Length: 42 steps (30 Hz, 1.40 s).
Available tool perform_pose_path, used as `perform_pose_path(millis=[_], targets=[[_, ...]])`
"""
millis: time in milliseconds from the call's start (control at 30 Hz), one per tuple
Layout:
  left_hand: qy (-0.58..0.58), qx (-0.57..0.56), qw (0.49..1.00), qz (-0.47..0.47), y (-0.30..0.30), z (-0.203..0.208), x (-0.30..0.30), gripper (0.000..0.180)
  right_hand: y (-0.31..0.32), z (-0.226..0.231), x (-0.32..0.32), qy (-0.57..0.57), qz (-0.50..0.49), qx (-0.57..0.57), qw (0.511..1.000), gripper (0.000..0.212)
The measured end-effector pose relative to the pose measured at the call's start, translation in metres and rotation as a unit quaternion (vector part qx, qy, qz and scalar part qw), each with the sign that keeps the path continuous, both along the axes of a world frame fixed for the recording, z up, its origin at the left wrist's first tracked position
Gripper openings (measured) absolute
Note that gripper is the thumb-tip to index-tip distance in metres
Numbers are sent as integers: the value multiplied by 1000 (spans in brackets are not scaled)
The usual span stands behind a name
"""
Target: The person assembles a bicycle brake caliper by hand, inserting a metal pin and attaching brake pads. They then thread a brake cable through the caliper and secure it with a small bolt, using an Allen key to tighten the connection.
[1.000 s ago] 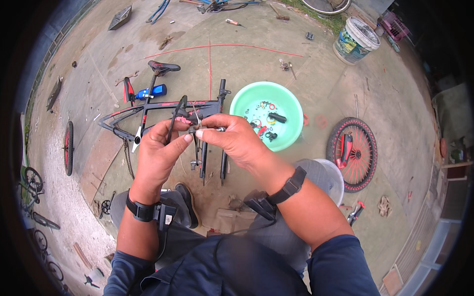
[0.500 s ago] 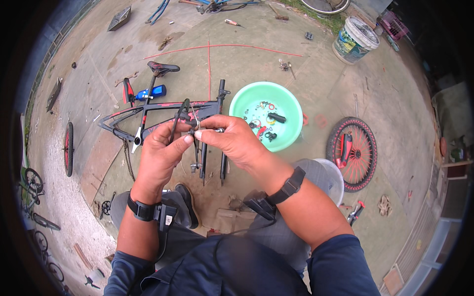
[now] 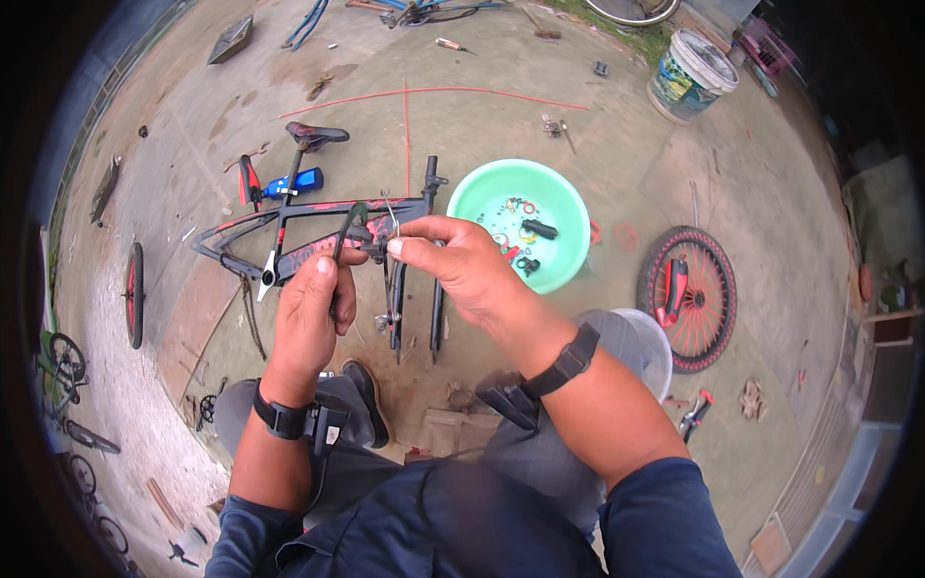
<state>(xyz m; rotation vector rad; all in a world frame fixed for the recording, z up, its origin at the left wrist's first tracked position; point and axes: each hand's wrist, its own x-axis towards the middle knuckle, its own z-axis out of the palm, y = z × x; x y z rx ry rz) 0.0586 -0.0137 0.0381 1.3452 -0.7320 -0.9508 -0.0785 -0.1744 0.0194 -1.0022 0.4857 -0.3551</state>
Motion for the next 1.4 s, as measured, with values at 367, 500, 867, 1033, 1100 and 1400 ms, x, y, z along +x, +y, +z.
perform_pose_path(millis=[367,500,867,1033,1100,1400], targets=[[-78,26,996,-34,5,-16,-6,30,-1,0,-1,83,20,-20,996,34],[-105,34,993,-36,3,-14,-5,28,0,2,-1,86,22,-24,996,32],[-308,36,950,-18,-4,-8,-9,24,1,4,0,85,42,-54,994,28],[-326,40,944,-19,-4,-7,-11,24,1,2,0,93,46,-53,993,29],[-345,34,938,-23,-5,-7,-11,23,1,2,0,93,52,-47,993,29],[-399,14,916,-33,-2,-7,-16,17,1,5,-4,62,71,-20,995,32]])
